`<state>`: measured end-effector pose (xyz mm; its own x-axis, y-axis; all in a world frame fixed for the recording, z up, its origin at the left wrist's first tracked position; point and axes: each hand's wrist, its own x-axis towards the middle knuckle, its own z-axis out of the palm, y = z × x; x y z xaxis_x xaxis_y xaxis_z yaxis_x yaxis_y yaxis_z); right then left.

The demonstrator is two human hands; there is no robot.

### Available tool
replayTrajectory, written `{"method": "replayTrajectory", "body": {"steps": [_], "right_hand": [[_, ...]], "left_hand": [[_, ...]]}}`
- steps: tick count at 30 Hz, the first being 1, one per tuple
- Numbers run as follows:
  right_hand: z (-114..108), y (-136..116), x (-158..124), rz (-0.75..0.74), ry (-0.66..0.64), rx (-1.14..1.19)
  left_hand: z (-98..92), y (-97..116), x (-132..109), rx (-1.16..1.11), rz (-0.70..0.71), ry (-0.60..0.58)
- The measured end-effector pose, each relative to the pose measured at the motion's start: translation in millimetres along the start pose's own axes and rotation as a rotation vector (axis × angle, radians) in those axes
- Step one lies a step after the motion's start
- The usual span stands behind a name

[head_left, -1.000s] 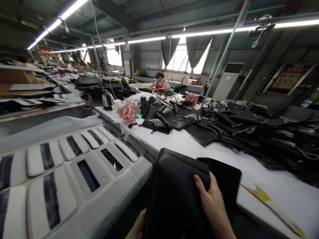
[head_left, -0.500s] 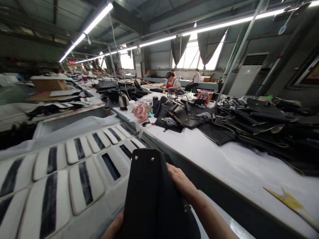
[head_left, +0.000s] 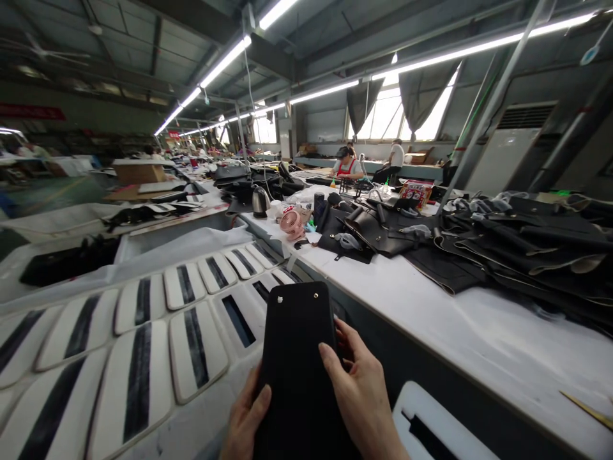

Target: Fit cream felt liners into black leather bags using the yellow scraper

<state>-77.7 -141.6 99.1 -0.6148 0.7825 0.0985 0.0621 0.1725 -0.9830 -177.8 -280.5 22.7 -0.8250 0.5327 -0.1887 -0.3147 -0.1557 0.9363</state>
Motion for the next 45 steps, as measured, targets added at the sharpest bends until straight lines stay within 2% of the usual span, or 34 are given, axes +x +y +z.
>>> {"method": "replayTrajectory", "body": {"steps": [4,7,10,13,20,27,30,33,38,42,45], "right_hand": [[-6.4,4.1,5.3,0.009,0.039,0.062],[-8.9,17.0,1.2,0.04,0.073,0.119],[-12.7,32.2,-5.2,0.09,0.107,0.163],[-20.3,45.1,-9.9,0.151,0.145,0.207],[-42.1,53.4,-19.4,0.336,0.214,0.33],[-59.6,61.3,-34.7,0.358,0.283,0.336],[-66.0,75.4,-39.5,0.364,0.265,0.328],[-74.2,92.8,-44.6,0.386,0.246,0.382],[-93.6,117.0,-57.3,0.423,0.299,0.387],[-105.6,127.6,-61.7,0.416,0.34,0.402],[-109.1,132.9,-59.8,0.427,0.324,0.445]], "left_hand": [[4.7,9.6,15.8,0.194,0.236,-0.033],[8.9,7.9,23.4,0.415,0.412,0.022],[16.7,6.3,22.7,0.572,0.539,0.051],[27.5,5.8,15.5,0.647,0.602,0.01],[50.5,4.4,-3.4,0.668,0.59,-0.047],[63.7,0.3,-13.5,0.635,0.522,-0.094],[66.1,-15.1,-12.9,0.604,0.471,-0.14],[70.0,-39.7,-11.6,0.594,0.456,-0.178],[83.1,-78.5,-12.4,0.554,0.393,-0.258],[91.0,-86.5,-7.3,0.502,0.339,-0.346],[97.0,-84.9,9.1,0.449,0.285,-0.367]]}}
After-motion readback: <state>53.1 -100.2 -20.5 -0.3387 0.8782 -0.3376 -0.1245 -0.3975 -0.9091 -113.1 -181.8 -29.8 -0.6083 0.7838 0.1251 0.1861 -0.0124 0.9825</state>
